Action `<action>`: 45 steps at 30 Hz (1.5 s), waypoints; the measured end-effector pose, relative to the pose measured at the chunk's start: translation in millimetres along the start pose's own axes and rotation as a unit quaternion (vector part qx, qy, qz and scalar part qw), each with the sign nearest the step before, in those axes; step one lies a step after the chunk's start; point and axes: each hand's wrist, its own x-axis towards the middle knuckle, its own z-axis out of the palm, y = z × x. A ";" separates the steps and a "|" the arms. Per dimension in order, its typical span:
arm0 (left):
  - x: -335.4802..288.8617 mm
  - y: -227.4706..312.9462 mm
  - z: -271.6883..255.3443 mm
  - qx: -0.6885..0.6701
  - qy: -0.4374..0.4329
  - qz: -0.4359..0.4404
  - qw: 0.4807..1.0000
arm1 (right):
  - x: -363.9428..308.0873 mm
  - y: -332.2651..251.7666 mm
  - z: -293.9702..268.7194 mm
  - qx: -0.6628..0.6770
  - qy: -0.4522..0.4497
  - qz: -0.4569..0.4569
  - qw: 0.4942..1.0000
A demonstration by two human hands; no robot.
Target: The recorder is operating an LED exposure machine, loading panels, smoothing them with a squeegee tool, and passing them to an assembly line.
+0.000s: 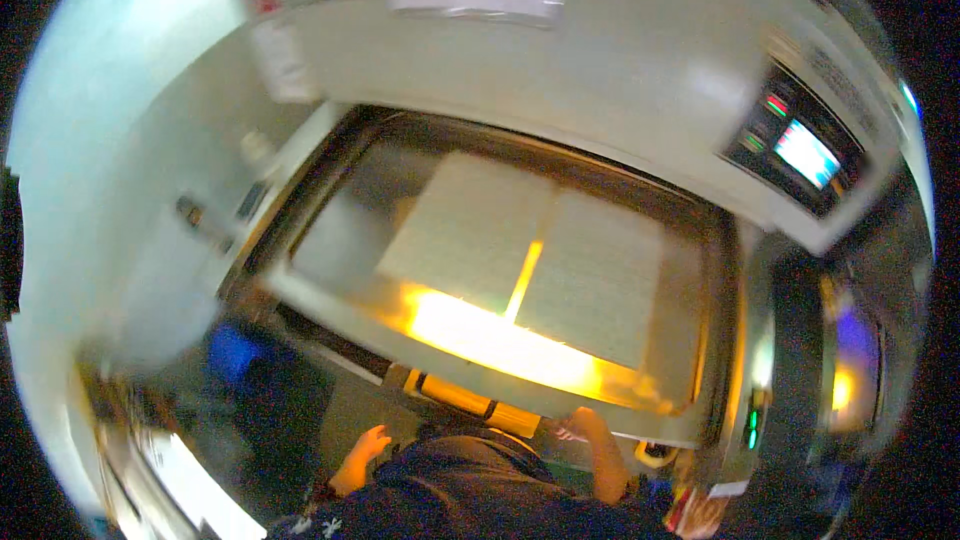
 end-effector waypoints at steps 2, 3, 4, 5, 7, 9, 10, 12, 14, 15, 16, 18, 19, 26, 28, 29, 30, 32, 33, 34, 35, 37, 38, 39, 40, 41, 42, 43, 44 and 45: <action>-1.5 -13.1 34.5 0.005 -0.063 -0.001 0.998 | 45.4 94.7 -17.2 0.029 0.038 -0.014 0.999; -7.7 -32.8 51.4 0.037 -0.118 0.017 0.992 | 58.2 79.8 -34.2 0.003 0.002 -0.032 0.999; -32.5 -37.4 53.4 -0.006 -0.065 -0.001 0.998 | 65.4 55.1 -57.0 0.083 -0.004 -0.041 0.996; -59.0 -39.1 55.9 -0.044 -0.016 -0.016 0.999 | 72.0 24.1 -72.5 0.164 -0.008 -0.037 0.986; -65.1 -82.7 77.8 -0.093 0.010 -0.035 0.995 | 77.9 22.6 -105.9 0.030 0.088 -0.075 0.993; -77.5 -121.2 82.0 0.010 0.003 0.000 1.000 | 91.5 11.4 -128.5 -0.412 0.205 -0.086 0.884; -86.0 -132.6 77.1 0.109 -0.008 0.057 0.992 | 99.5 2.1 -128.9 -0.324 0.258 -0.106 0.904; -111.2 -122.2 55.5 0.047 -0.025 -0.023 0.998 | 111.9 -11.3 -116.9 -0.232 0.312 -0.121 0.913; -113.0 -122.2 39.5 -0.014 -0.046 -0.091 0.995 | 122.0 -19.0 -91.2 -0.241 0.386 -0.181 0.872; -97.5 -144.1 28.9 0.066 -0.099 -0.050 0.992 | 124.6 -29.2 -72.8 -0.134 0.341 -0.150 0.918; -78.0 -146.4 17.9 0.149 -0.154 0.000 0.977 | 126.8 -27.2 -58.3 -0.005 0.293 -0.174 0.940; -62.3 -142.3 -10.7 0.151 -0.126 -0.012 0.980 | 112.1 -96.4 -16.5 -0.001 0.236 -0.191 0.953; -57.8 -125.3 -29.7 0.143 -0.095 -0.025 0.985 | 99.5 -131.8 -9.4 -0.036 0.215 -0.227 0.949; 35.9 -54.1 -168.1 -0.023 -0.051 0.051 0.997 | 97.4 -261.1 -12.3 -0.052 0.404 -0.355 0.841; 68.9 -52.9 -210.1 0.039 -0.056 0.088 0.994 | 97.0 -294.5 -10.2 -0.073 0.455 -0.336 0.821; 84.2 -54.0 -231.5 0.047 -0.067 0.104 0.991 | 97.7 -299.9 -7.4 -0.101 0.477 -0.331 0.808; 99.1 -54.9 -253.0 0.060 -0.051 0.120 0.990 | 102.6 -309.0 -3.8 -0.132 0.507 -0.316 0.791; 100.3 -46.5 -286.2 0.022 -0.043 0.122 0.991 | 104.3 -311.9 15.6 -0.207 0.520 -0.245 0.791; 95.6 -34.8 -302.4 0.024 -0.055 0.134 0.989 | 108.5 -300.0 31.5 -0.239 0.534 -0.196 0.786; 90.8 -26.1 -320.0 -0.022 -0.041 0.156 0.987 | 108.4 -293.7 46.5 -0.282 0.504 -0.135 0.805; 93.1 -25.1 -335.8 -0.068 -0.026 0.176 0.982 | 105.3 -299.0 61.3 -0.320 0.469 -0.076 0.820; 98.9 -23.5 -349.7 -0.116 -0.044 0.204 0.971 | 105.3 -291.6 84.1 -0.330 0.455 0.000 0.827; 99.2 -25.4 -352.8 -0.160 -0.072 0.222 0.959 | 96.1 -306.3 94.7 -0.318 0.423 0.039 0.848; 99.4 -25.5 -352.6 -0.204 -0.102 0.238 0.944 | 85.9 -319.4 105.0 -0.304 0.389 0.078 0.866; 92.9 -9.4 -350.3 -0.242 -0.127 0.217 0.937 | 83.4 -305.1 119.9 -0.307 0.395 0.047 0.864; 94.9 -3.4 -346.4 -0.237 -0.137 0.219 0.936 | 73.0 -318.4 131.8 -0.296 0.361 0.090 0.880; 97.7 2.9 -343.1 -0.228 -0.178 0.217 0.932 | 61.0 -330.2 145.3 -0.295 0.347 0.113 0.883; 99.7 9.9 -337.0 -0.219 -0.221 0.215 0.926 | 48.1 -334.2 158.0 -0.294 0.334 0.139 0.885; 102.5 19.0 -330.5 -0.213 -0.235 0.219 0.923 | 41.2 -325.4 169.8 -0.286 0.338 0.152 0.884; 104.8 29.8 -322.5 -0.184 -0.296 0.235 0.907 | 32.8 -315.7 181.2 -0.268 0.320 0.159 0.895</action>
